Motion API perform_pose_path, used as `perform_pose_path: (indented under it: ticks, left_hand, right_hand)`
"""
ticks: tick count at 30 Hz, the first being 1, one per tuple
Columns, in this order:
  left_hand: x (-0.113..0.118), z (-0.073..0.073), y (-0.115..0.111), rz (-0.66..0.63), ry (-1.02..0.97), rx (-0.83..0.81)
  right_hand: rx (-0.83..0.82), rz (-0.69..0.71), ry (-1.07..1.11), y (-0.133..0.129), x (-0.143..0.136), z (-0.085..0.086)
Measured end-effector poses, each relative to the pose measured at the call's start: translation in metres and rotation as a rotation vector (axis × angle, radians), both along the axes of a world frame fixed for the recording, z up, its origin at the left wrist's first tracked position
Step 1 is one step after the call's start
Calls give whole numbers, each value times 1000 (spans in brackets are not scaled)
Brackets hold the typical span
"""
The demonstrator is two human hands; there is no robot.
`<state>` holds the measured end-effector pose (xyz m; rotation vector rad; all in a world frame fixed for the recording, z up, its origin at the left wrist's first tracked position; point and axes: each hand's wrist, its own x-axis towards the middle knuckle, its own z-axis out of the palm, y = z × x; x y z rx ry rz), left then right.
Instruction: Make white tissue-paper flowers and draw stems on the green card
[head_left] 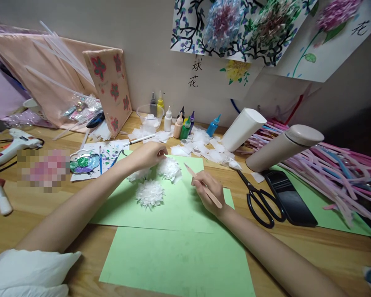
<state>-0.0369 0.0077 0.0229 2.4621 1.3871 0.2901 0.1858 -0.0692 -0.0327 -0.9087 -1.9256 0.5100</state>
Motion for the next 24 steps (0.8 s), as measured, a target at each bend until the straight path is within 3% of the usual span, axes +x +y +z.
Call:
perform_pose_path:
  ticks: [2, 5, 19, 24]
  left_hand:
    - [8, 11, -12, 5, 3, 44]
    - [21, 18, -28, -48, 50, -22]
    - [27, 8, -36, -92, 116, -99]
    - [32, 1, -38, -87, 153, -50]
  right_hand:
    - [-85, -39, -8, 3, -2, 0]
    - [-181, -32, -25, 6, -4, -1]
    - [-156, -17, -69, 7, -5, 0]
    - [-158, -20, -65, 7, -5, 0]
